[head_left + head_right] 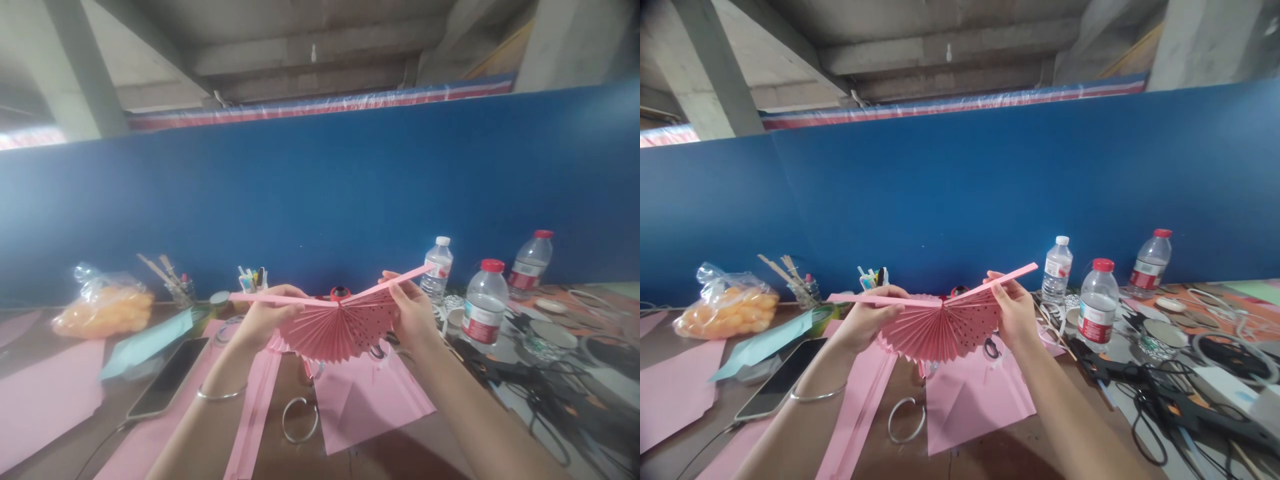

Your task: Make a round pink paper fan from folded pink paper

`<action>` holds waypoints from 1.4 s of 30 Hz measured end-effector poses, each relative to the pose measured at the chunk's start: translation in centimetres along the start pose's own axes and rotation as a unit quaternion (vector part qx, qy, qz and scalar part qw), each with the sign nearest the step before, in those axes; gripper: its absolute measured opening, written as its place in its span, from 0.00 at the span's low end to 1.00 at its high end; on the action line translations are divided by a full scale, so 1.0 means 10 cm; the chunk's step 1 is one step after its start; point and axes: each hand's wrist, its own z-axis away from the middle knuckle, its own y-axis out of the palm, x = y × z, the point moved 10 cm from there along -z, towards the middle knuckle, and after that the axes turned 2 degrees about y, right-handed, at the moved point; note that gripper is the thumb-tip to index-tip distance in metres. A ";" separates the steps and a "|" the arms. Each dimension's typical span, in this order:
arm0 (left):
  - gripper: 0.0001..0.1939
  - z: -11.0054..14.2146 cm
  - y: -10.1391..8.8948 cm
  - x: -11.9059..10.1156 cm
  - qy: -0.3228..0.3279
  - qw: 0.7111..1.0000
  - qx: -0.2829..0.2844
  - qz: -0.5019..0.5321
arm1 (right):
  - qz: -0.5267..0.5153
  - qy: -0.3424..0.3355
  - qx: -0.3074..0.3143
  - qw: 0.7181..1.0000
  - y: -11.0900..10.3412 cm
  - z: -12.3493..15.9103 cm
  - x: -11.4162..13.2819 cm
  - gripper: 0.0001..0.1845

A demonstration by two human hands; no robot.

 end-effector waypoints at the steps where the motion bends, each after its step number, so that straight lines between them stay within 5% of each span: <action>1: 0.09 0.00 0.00 0.00 -0.006 1.000 -0.002 0.010 | 0.018 -0.006 0.008 1.000 0.01 0.00 0.02 0.15; 15: 0.07 0.04 0.10 0.06 -0.053 0.998 0.017 -0.017 | 0.221 -0.082 0.152 0.960 0.23 0.09 0.35 0.11; 28: 0.09 0.05 0.37 0.10 -0.066 0.989 0.108 -0.079 | 0.344 -0.046 0.234 0.908 0.38 0.16 0.23 0.15; 33: 0.11 -0.06 0.16 0.28 -0.081 0.994 0.004 -0.080 | 0.309 -0.035 0.153 0.938 0.25 0.06 0.19 0.15; 37: 0.20 -0.09 0.00 0.22 -0.026 0.979 -0.107 -0.173 | 0.318 -0.017 0.153 0.935 0.29 0.08 0.08 0.15; 42: 0.23 -0.09 0.10 0.26 -0.021 0.965 -0.092 -0.246 | 0.323 0.027 0.159 0.933 0.28 0.10 -0.19 0.14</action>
